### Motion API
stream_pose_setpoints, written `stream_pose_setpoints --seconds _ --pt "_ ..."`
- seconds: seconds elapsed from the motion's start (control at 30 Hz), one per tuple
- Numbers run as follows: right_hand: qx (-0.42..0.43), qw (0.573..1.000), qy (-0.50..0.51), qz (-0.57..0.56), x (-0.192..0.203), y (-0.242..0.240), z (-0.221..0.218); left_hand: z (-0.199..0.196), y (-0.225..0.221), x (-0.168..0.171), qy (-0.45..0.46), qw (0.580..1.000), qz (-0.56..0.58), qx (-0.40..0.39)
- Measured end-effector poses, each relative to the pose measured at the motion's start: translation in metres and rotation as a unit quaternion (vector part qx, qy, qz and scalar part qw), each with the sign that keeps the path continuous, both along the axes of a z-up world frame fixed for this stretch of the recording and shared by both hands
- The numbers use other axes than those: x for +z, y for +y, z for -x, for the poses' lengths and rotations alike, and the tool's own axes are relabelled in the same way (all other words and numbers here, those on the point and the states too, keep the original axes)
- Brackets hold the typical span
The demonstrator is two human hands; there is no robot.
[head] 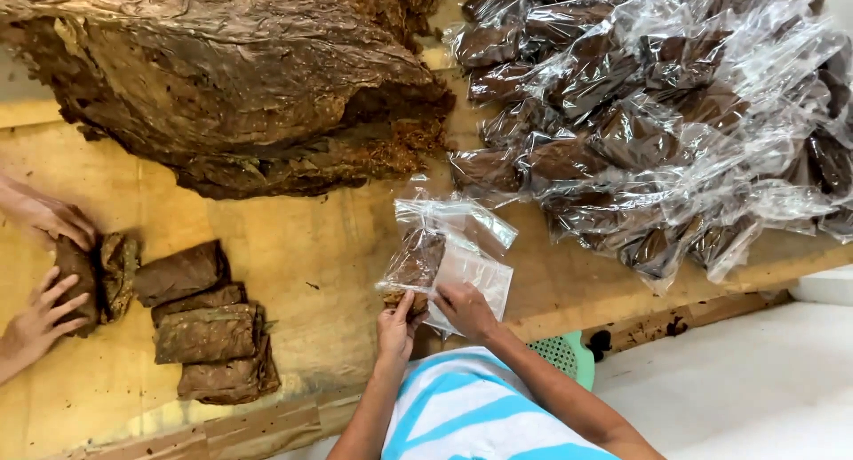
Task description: The person repeatedly picks up rectangular brown food blocks from a stack on a wooden table, places each block into a clear plastic bag, and sets the filled bag aside. Another person is visible in the background handling similar blocks.
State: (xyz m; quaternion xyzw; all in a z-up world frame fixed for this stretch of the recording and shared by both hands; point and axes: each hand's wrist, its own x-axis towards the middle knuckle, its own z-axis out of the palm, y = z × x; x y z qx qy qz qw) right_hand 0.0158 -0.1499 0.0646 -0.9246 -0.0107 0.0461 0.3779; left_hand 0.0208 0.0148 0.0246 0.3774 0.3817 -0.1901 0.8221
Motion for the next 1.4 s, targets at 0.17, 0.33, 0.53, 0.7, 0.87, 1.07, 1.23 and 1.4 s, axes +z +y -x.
stream_pose_setpoints --seconds 0.17,0.33,0.53,0.7,0.87,1.07,1.23,1.4 --pt "0.178 0.976 -0.099 0.082 0.023 0.009 0.007 -0.015 -0.006 -0.045 -0.006 1.0 0.001 0.031" --pt "0.253 0.958 -0.127 0.033 0.058 0.025 0.009 -0.034 -0.014 0.043 -0.052 0.997 -0.049 0.04" --pt "0.2 0.966 -0.146 -0.071 0.076 0.034 0.002 -0.043 -0.002 0.09 -0.096 0.978 -0.179 0.045" --pt "0.053 0.973 -0.124 -0.189 0.077 0.04 -0.008 -0.038 0.024 0.103 -0.283 0.826 -0.474 -0.112" --pt "-0.068 0.935 0.08 -0.34 0.054 0.05 -0.019 -0.016 0.025 -0.025 -0.422 0.552 -0.677 -0.243" --pt "-0.141 0.909 0.165 -0.356 -0.003 0.029 0.003 -0.005 0.026 0.02 -0.408 0.505 -0.687 -0.327" --pt "-0.057 0.944 0.125 -0.3 -0.017 0.016 0.003 -0.015 0.02 0.014 -0.363 0.51 -0.671 -0.397" --pt "0.002 0.948 0.107 -0.3 -0.009 0.017 0.01 -0.022 0.021 0.017 -0.337 0.508 -0.661 -0.438"
